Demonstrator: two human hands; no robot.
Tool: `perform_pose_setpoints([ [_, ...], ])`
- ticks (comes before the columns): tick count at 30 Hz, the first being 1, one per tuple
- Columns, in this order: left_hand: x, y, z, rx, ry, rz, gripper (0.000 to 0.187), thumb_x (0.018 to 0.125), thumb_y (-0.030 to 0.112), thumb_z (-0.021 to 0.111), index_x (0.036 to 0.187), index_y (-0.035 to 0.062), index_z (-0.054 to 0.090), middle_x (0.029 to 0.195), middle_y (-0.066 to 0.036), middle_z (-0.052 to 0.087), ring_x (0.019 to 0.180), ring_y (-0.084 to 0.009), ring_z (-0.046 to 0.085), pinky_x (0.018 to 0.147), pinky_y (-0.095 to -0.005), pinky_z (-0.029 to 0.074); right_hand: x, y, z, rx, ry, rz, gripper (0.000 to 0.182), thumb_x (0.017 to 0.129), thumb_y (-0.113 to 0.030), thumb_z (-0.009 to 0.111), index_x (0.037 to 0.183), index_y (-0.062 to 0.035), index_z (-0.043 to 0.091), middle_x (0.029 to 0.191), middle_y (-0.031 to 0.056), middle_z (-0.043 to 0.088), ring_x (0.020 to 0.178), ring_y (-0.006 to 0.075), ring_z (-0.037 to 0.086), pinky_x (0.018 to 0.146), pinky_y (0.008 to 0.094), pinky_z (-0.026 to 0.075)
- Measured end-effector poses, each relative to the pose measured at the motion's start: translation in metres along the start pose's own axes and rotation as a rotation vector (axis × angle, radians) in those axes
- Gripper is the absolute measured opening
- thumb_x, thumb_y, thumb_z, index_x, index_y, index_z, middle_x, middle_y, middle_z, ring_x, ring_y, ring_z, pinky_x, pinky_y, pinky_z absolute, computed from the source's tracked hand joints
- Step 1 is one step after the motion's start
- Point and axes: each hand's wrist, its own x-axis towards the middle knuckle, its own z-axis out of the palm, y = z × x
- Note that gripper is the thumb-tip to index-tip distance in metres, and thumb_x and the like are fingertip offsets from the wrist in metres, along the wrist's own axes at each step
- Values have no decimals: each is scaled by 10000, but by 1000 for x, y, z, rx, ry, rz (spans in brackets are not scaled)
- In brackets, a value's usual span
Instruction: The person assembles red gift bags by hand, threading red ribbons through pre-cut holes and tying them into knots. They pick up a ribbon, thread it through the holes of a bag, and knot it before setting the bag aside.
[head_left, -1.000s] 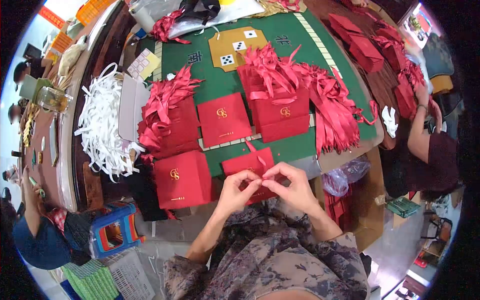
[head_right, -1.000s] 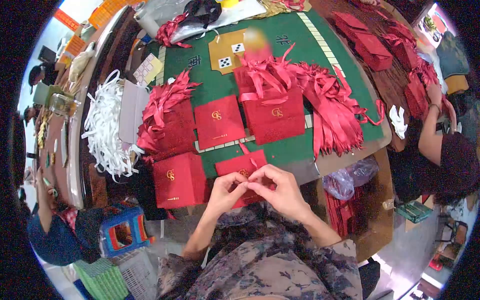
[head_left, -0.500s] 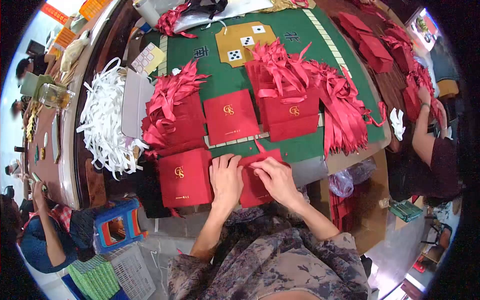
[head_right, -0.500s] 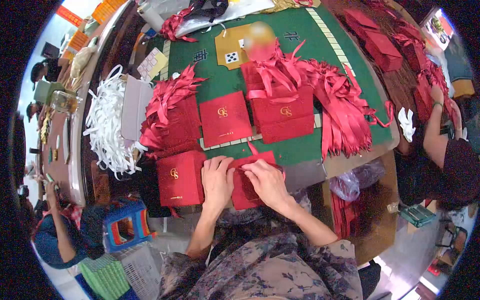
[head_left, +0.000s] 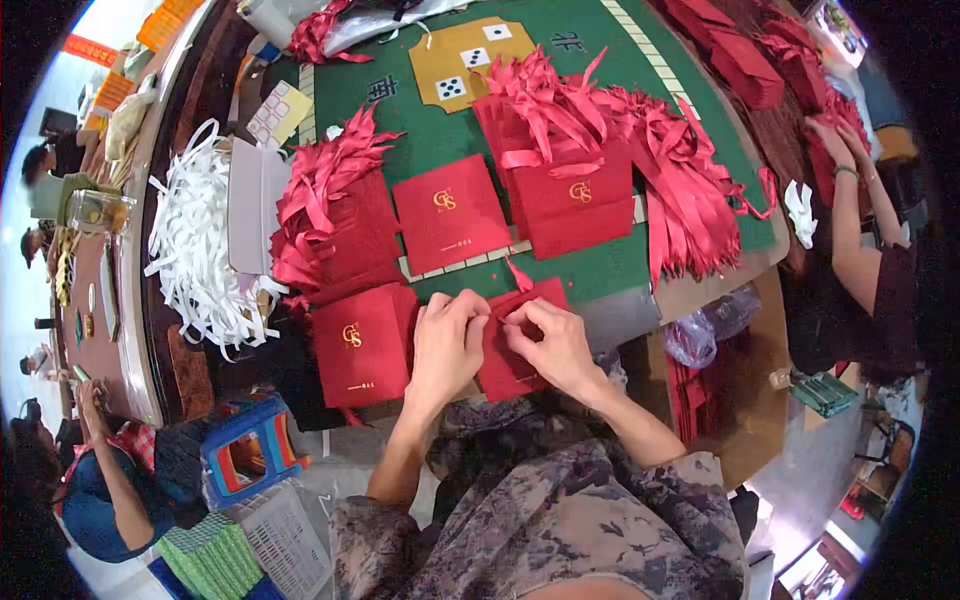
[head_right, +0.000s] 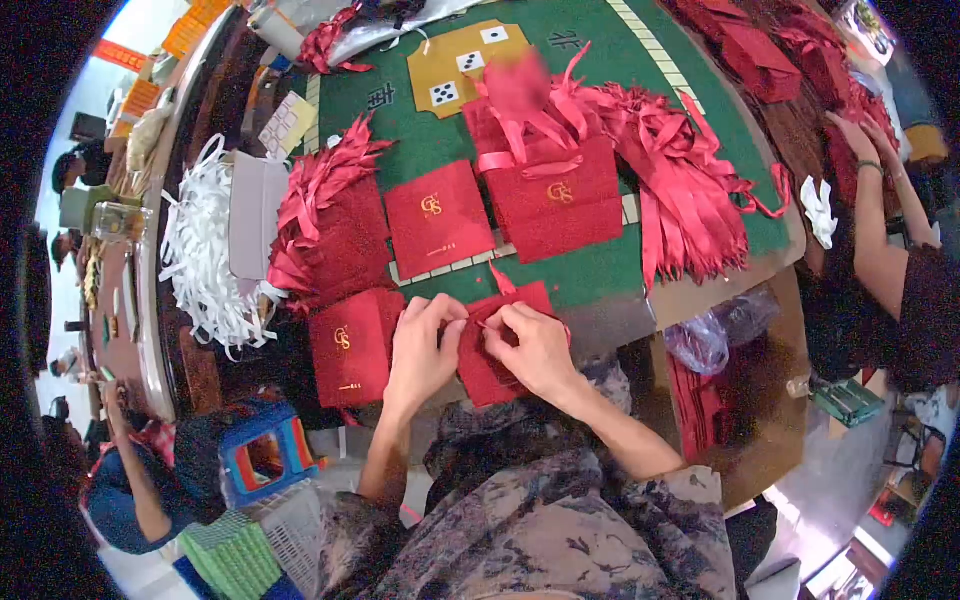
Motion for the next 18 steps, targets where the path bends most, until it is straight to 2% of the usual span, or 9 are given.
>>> perform_pose_setpoints([
  [3, 2, 2, -2, -130, -25, -101, 68, 887, 20, 627, 953, 20, 617, 853, -147, 645, 828, -331, 616, 754, -424, 503, -1, -2, -2, 52, 6, -9, 129, 853, -107, 709, 912, -4, 659, 906, 147, 678, 855, 327, 683, 731, 395, 524],
  [5, 3, 4, -3, -131, -23, -100, 67, 894, 25, 625, 960, 17, 616, 851, -154, 643, 817, -334, 621, 741, -423, 510, -1, -4, -4, 62, 17, -103, 121, 873, -140, 682, 899, -31, 637, 863, 136, 652, 823, 352, 662, 704, 441, 518],
  [11, 3, 10, -4, -120, -25, -100, 68, 903, 29, 621, 970, 20, 623, 846, -161, 639, 794, -319, 624, 723, -407, 514, 0, -6, -7, 22, 0, -134, 108, 883, -136, 657, 905, -34, 626, 819, 148, 619, 791, 372, 643, 696, 460, 511],
  [15, 2, 18, -7, -108, -27, -87, 71, 893, 27, 634, 963, 21, 648, 825, -152, 638, 773, -307, 615, 709, -397, 513, 2, -7, -7, -19, -35, -85, 119, 864, -108, 686, 887, -14, 617, 844, 156, 641, 807, 363, 652, 696, 424, 503],
  [18, 1, 23, -7, -90, 3, -74, 71, 879, 19, 644, 947, 20, 667, 824, -144, 650, 777, -302, 614, 708, -392, 512, 5, -3, -8, 33, -39, -102, 150, 863, -153, 688, 891, -15, 636, 817, 164, 657, 753, 351, 656, 672, 416, 499],
])
